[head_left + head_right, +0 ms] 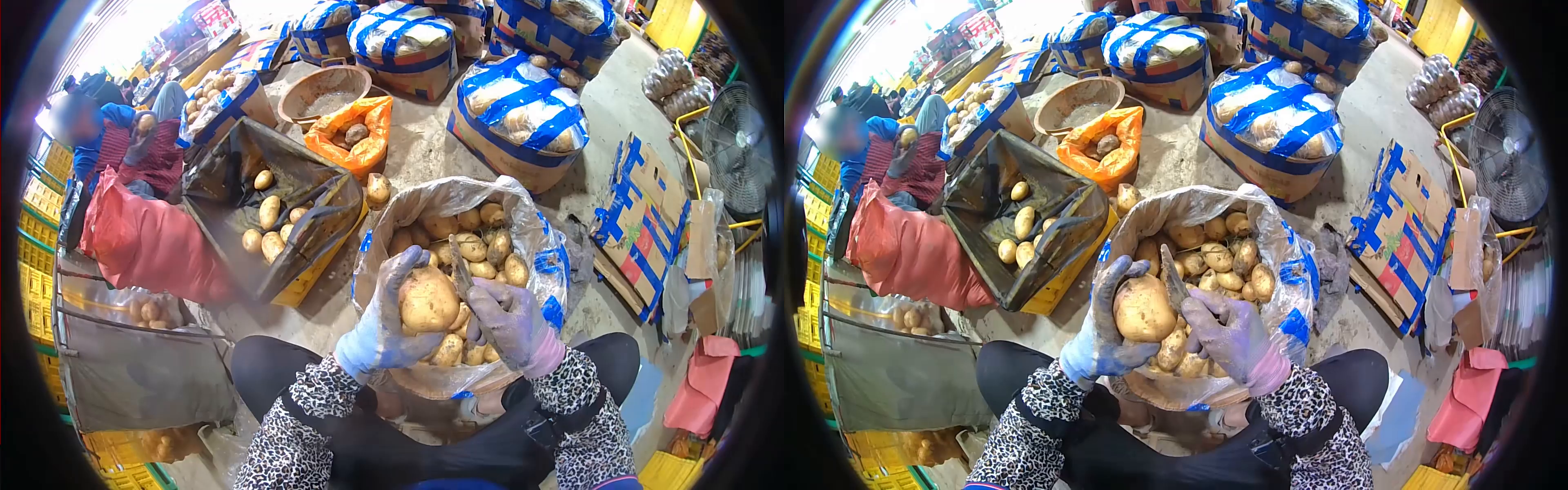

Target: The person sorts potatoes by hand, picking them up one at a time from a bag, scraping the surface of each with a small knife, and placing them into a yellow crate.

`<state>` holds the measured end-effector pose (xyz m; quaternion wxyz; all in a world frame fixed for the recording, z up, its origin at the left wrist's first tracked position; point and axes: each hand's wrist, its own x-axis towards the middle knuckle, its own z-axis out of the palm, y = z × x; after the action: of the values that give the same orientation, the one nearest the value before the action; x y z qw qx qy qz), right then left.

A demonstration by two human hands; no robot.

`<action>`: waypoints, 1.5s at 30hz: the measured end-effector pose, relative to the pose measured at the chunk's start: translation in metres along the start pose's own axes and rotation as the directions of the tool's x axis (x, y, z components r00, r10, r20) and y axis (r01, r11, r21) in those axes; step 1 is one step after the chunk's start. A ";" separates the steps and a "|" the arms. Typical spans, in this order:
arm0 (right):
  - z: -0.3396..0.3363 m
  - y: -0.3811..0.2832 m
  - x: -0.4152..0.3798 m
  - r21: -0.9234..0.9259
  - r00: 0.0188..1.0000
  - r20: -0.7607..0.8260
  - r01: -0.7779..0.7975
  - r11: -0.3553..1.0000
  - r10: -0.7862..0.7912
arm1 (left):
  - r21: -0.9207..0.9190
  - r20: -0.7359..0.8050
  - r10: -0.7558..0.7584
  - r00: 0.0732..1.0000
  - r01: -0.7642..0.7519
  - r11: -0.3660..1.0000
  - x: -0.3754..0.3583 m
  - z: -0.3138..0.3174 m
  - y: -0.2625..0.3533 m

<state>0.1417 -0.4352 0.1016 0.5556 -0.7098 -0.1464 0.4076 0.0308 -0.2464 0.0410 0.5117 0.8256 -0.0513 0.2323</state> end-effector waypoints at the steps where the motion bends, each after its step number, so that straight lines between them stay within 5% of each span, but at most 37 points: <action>1: 0.000 0.000 0.001 -0.016 1.000 0.013 0.017 1.000 -0.017 | 0.098 -0.030 0.048 0.998 -0.044 0.994 -0.001 0.002 0.000; 5: 0.002 -0.006 0.003 -0.061 0.997 0.079 0.011 0.998 -0.006 | 0.198 -0.135 -0.052 0.989 0.078 0.977 -0.009 -0.006 -0.024; 6: 0.006 -0.006 0.004 -0.071 0.998 0.068 0.012 0.997 -0.007 | 0.097 -0.137 -0.070 0.988 0.084 0.992 -0.012 -0.010 -0.026; 18: 0.037 -0.021 0.015 0.039 0.994 0.091 -0.064 0.997 0.060 | 0.123 -0.195 0.052 0.980 -0.028 0.992 -0.025 -0.018 -0.019; 19: 0.032 -0.006 0.021 -0.062 0.991 0.137 0.019 0.998 -0.010 | 0.206 -0.155 0.036 0.987 -0.003 0.979 -0.023 -0.025 -0.009; 20: 0.028 0.007 0.025 -0.137 0.980 0.164 0.138 0.981 -0.115 | 0.030 -0.131 -0.087 0.988 0.092 0.995 -0.027 -0.020 -0.010; 21: 0.020 0.022 0.032 -0.261 0.928 0.197 0.361 0.895 -0.317 | 0.174 -0.192 0.076 0.978 -0.042 0.984 -0.024 -0.020 -0.013; 22: 0.013 0.032 0.038 -0.365 0.847 0.238 0.532 0.764 -0.475 | 0.066 -0.245 0.070 0.967 -0.055 0.996 -0.024 -0.019 -0.016; 23: 0.006 0.039 0.044 -0.394 0.791 0.254 0.611 0.687 -0.557 | -0.173 -0.226 -0.122 0.967 0.083 0.981 -0.025 -0.020 -0.012; 24: 0.001 0.046 0.051 -0.361 0.780 0.246 0.625 0.692 -0.576 | -0.300 -0.239 -0.220 0.946 0.144 0.943 -0.024 -0.024 -0.014; 25: 0.005 0.037 0.047 -0.210 0.908 0.141 0.416 0.885 -0.394 | -0.190 -0.318 -0.227 0.920 0.172 0.966 -0.021 -0.038 -0.002; 26: 0.010 0.028 0.044 -0.004 0.982 0.028 0.188 0.982 -0.188 | -0.564 -0.311 -0.372 0.875 0.145 0.813 -0.020 -0.053 0.012; 27: 0.021 0.013 0.036 0.168 0.996 -0.084 0.046 0.985 -0.032 | -0.851 -0.234 -0.487 0.842 0.065 0.521 -0.019 -0.068 0.025; 28: 0.014 0.023 0.045 0.172 0.999 -0.023 0.050 0.984 -0.047 | -0.964 -0.222 -0.562 0.797 -0.095 0.247 -0.020 -0.087 0.038; 31: -0.011 0.053 0.063 0.179 0.994 0.064 0.071 0.981 -0.083 | -0.946 -0.323 -0.545 0.774 -0.267 0.181 -0.035 -0.170 0.084; 32: -0.004 0.047 0.052 0.185 0.995 0.030 0.089 0.979 -0.096 | -0.860 -0.492 -0.564 0.663 -0.266 0.436 -0.039 -0.201 0.105; 34: -0.005 0.041 0.042 0.074 0.989 0.027 0.144 0.987 -0.146 | -0.578 -0.732 -0.347 0.587 -0.264 0.772 -0.052 -0.285 0.127; 35: -0.015 0.044 0.045 -0.038 0.981 0.061 0.186 0.982 -0.184 | -0.544 -0.805 -0.358 0.473 -0.347 0.764 -0.052 -0.334 0.143; 36: -0.024 0.048 0.047 -0.147 0.971 0.097 0.229 0.962 -0.216 | -0.353 -0.874 -0.176 0.452 -0.344 0.870 -0.069 -0.407 0.137; 38: -0.031 0.045 0.039 -0.329 0.998 -0.012 0.052 0.943 -0.059 | -0.090 -0.963 0.007 0.269 -0.347 0.934 -0.080 -0.516 0.168; 39: -0.023 0.040 0.035 -0.172 0.994 -0.028 0.103 0.980 -0.109 | 0.196 -0.952 0.241 0.189 -0.229 0.954 -0.098 -0.571 0.161; 41: -0.005 0.026 0.024 0.156 0.977 -0.107 0.200 0.967 -0.184 | -0.297 -0.943 -0.181 0.278 -0.462 0.836 -0.076 -0.549 0.184; 42: -0.007 0.017 0.024 0.073 0.962 -0.056 0.271 0.960 -0.267 | 0.185 -0.885 0.149 0.441 0.040 0.982 -0.067 -0.517 0.167; 43: -0.014 0.017 0.026 0.112 0.956 -0.151 0.268 0.957 -0.250 | 0.687 -0.636 0.282 0.718 0.361 0.630 -0.058 -0.466 0.137; 44: -0.001 -0.006 0.009 0.114 0.931 -0.199 0.331 0.937 -0.305 | 0.345 -0.556 0.093 0.826 0.127 0.930 -0.046 -0.410 0.111; 45: -0.006 -0.016 0.005 0.028 0.919 -0.227 0.338 0.941 -0.323 | 0.323 -0.307 0.028 0.951 0.077 0.943 -0.030 -0.351 0.089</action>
<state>0.1535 -0.4308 0.1141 0.6524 -0.6965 -0.1884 0.2320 -0.1410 0.0120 0.2307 0.3703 0.8541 0.0789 0.3566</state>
